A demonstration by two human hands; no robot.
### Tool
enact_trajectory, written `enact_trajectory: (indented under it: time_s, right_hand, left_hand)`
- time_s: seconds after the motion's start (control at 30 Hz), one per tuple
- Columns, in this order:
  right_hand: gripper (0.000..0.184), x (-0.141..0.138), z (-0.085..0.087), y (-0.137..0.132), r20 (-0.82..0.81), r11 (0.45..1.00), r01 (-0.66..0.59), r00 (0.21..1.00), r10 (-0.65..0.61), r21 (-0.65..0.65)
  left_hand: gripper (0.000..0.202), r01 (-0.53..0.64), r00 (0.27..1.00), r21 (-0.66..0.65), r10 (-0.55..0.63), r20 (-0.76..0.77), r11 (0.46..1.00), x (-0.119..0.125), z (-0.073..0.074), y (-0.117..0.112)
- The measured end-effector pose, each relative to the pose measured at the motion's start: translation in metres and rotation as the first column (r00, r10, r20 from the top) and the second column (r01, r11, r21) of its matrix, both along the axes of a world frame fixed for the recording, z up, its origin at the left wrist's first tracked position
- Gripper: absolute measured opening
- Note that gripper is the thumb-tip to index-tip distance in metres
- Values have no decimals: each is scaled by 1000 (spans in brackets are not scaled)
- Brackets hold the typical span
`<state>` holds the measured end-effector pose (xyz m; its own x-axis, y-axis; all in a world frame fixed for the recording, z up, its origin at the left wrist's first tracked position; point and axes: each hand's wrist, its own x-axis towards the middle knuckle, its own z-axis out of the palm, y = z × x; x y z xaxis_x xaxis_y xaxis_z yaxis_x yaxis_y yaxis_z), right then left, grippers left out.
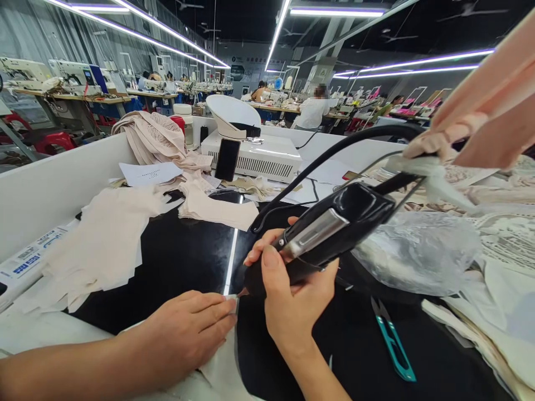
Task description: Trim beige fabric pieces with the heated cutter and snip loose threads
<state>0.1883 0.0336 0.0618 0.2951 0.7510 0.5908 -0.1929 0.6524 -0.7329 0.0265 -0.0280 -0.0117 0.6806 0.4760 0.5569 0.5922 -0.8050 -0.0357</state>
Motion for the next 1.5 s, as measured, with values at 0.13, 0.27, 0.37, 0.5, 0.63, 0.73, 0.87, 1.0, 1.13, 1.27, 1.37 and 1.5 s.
enact_trajectory:
  time_s: [0.13, 0.27, 0.37, 0.5, 0.63, 0.73, 0.87, 1.0, 1.13, 1.27, 1.37, 1.5]
  right_hand:
    - [41, -2, 0, 0, -16, 1000, -7, 1000, 7, 17]
    - [39, -3, 0, -1, -1, 1000, -3, 1000, 3, -31]
    - [38, -5, 2, -1, 5, 999, 20, 1000, -19, -45]
    - [41, -8, 5, -1, -22, 1000, -13, 1000, 12, -16]
    - [40, -10, 4, -2, -17, 999, -53, 998, 52, -9]
    - [41, -11, 1, -2, -5, 998, -61, 998, 61, -20]
    - [38, -12, -1, -1, -5, 999, -30, 1000, 30, -45]
    - [38, -10, 7, 0, -7, 999, -16, 1000, 16, -47]
    - [38, -3, 20, -3, -54, 998, 62, 997, -63, -16]
    - [39, 7, 23, -13, -36, 995, 90, 995, -92, -53]
    - [42, 14, 18, -21, -29, 994, 92, 995, -94, -51]
    - [39, 19, 10, -26, -5, 997, 74, 997, -74, -26]
  left_hand:
    - [18, -3, 1000, -3, 3, -4, 1000, 1, -2, 0]
    - [18, -16, 1000, -11, 16, -12, 1000, 2, -4, 1]
    - [18, -20, 1000, -12, 20, 14, 1000, 3, -3, 1]
    - [19, -17, 1000, -14, 17, 6, 1000, 2, 0, 1]
    - [20, -11, 1000, -22, 10, -28, 1000, 1, 2, 1]
    - [22, -6, 999, -25, 5, -35, 1000, 0, 1, 1]
    - [20, -21, 1000, -33, 20, -11, 999, 2, -1, 0]
    - [22, 6, 1000, -55, -8, -20, 998, -2, 3, 3]
    - [24, -24, 998, -60, 20, -51, 998, -19, 10, 21]
    - [26, -106, 993, -16, 105, -59, 994, -36, 12, 42]
    - [25, -95, 995, 20, 95, 7, 995, -36, 18, 41]
    - [21, 62, 994, -23, -60, 93, 998, -24, 24, 23]
